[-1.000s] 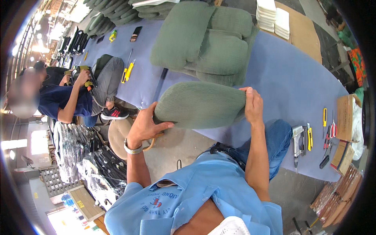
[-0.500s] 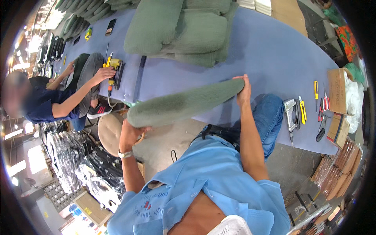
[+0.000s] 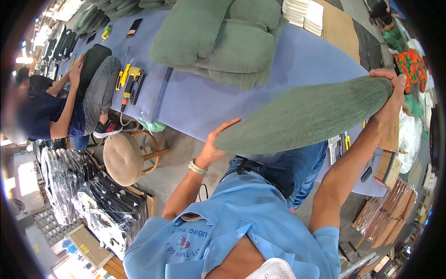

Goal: The person uses a staple gun to attach green fabric to cushion frames, then trims excess fabric with a utility knife. They fold and stack the finished cushions on the table.

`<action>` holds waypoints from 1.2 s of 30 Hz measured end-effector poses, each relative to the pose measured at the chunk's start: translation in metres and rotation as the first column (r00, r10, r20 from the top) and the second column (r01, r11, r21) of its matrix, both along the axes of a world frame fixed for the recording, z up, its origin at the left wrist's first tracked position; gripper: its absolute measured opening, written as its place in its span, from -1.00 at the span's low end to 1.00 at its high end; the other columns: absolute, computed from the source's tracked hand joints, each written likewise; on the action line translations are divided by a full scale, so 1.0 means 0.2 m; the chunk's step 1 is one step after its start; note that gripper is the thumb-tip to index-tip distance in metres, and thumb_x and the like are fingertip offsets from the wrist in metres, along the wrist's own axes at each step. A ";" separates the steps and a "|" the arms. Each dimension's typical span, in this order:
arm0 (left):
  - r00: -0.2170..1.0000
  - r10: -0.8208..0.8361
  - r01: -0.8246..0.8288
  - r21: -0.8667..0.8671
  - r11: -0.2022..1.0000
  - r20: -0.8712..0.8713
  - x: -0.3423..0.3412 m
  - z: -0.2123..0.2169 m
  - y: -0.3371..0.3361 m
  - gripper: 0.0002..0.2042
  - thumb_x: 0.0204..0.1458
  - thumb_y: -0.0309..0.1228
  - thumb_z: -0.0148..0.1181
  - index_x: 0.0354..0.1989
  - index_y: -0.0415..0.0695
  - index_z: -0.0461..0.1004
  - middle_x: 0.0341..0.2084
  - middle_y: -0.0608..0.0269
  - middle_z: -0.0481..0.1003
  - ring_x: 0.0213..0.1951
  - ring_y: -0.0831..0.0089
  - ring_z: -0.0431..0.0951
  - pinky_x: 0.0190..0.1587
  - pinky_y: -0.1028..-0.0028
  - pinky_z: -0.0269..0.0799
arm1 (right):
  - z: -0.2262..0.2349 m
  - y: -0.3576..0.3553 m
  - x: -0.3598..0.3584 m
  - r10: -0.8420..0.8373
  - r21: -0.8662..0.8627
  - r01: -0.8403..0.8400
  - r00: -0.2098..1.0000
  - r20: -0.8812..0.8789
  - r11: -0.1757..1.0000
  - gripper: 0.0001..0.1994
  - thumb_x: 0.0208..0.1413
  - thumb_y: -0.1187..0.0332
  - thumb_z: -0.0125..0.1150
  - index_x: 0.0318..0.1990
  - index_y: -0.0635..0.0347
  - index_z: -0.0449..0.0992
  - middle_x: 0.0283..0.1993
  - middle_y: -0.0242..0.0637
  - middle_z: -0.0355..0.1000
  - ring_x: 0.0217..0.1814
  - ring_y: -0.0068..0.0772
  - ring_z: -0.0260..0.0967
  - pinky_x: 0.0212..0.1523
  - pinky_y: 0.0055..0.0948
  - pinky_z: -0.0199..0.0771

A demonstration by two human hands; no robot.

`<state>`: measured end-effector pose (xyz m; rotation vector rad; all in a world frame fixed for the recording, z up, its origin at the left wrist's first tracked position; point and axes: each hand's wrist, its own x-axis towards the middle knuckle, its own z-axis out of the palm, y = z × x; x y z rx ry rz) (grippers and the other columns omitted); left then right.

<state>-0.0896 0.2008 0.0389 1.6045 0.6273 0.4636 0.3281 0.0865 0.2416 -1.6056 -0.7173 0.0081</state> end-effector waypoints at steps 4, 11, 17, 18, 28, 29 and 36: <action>0.998 0.020 -0.016 0.076 0.997 -0.053 0.11 -0.11 -0.03 -0.34 -0.07 -0.56 0.49 0.31 -0.19 0.46 0.23 0.11 0.55 0.20 0.36 0.57 0.26 0.33 0.45 | 0.08 0.06 -0.07 -0.064 -0.107 0.099 0.955 0.291 0.989 -0.33 0.49 -0.07 -0.21 -0.41 0.30 0.63 -0.43 -0.29 0.51 -0.34 -0.40 0.38 -0.17 -0.35 0.34; 0.894 0.084 0.002 0.193 0.981 -0.440 -0.23 -0.14 -0.04 -0.35 -0.14 -0.48 0.56 0.24 -0.04 0.53 0.09 0.08 0.62 0.08 0.13 0.66 0.13 0.24 0.57 | -0.67 0.05 -0.22 -0.090 -0.196 0.072 0.992 -0.084 0.978 -0.40 0.46 -0.05 -0.03 -0.45 0.29 0.63 -0.50 -0.37 0.43 -0.38 -0.51 0.28 -0.31 -0.38 0.24; 0.756 0.108 0.180 0.363 0.914 -0.646 -0.61 0.05 0.03 -0.30 -0.16 -0.34 0.59 0.26 -0.06 0.49 0.01 0.00 0.64 0.03 0.01 0.66 0.07 0.19 0.59 | -1.08 0.08 -0.46 -0.015 -0.038 0.001 0.932 -0.362 0.999 -0.46 0.45 0.04 0.04 -0.47 0.29 0.62 -0.52 -0.42 0.40 -0.40 -0.61 0.23 -0.33 -0.44 0.20; 0.746 0.096 0.199 0.358 0.912 -0.658 -0.64 0.08 0.06 -0.26 -0.16 -0.30 0.61 0.29 -0.06 0.46 0.04 0.01 0.62 0.05 0.01 0.65 0.09 0.19 0.58 | -1.10 0.11 -0.50 -0.009 -0.026 -0.001 0.928 -0.373 1.000 -0.46 0.45 0.05 0.04 -0.47 0.30 0.62 -0.52 -0.42 0.40 -0.40 -0.63 0.23 -0.33 -0.46 0.20; 0.644 -0.178 0.577 0.319 0.752 -0.744 0.06 0.14 0.06 -0.03 -0.01 0.03 0.47 0.49 -0.14 0.09 0.13 -0.31 0.50 0.07 -0.23 0.59 0.06 0.02 0.56 | -1.44 0.29 -0.47 0.109 0.096 -0.070 0.867 -0.486 0.993 -0.52 0.46 0.14 -0.03 -0.38 0.34 0.61 -0.24 -0.27 0.57 -0.12 -0.40 0.43 0.02 -0.40 0.36; 0.670 -0.200 0.583 0.340 0.738 -0.715 0.11 0.13 0.05 -0.04 0.00 0.01 0.47 0.49 -0.16 0.08 0.13 -0.32 0.50 0.05 -0.24 0.60 0.05 0.01 0.56 | -1.44 0.29 -0.45 0.096 0.091 -0.058 0.866 -0.490 0.994 -0.52 0.46 0.15 -0.03 -0.39 0.34 0.61 -0.24 -0.26 0.57 -0.13 -0.39 0.43 0.01 -0.39 0.36; 0.688 -0.148 0.518 0.338 0.786 -0.710 0.61 0.13 0.01 -0.12 0.04 -0.15 0.42 0.45 -0.27 0.08 0.10 -0.30 0.52 0.02 -0.21 0.62 -0.02 -0.03 0.58 | -1.44 0.30 -0.47 0.071 -0.058 -0.114 0.870 -0.487 0.992 -0.55 0.43 0.20 -0.06 -0.40 0.32 0.62 -0.27 -0.23 0.60 -0.15 -0.36 0.48 0.04 -0.35 0.38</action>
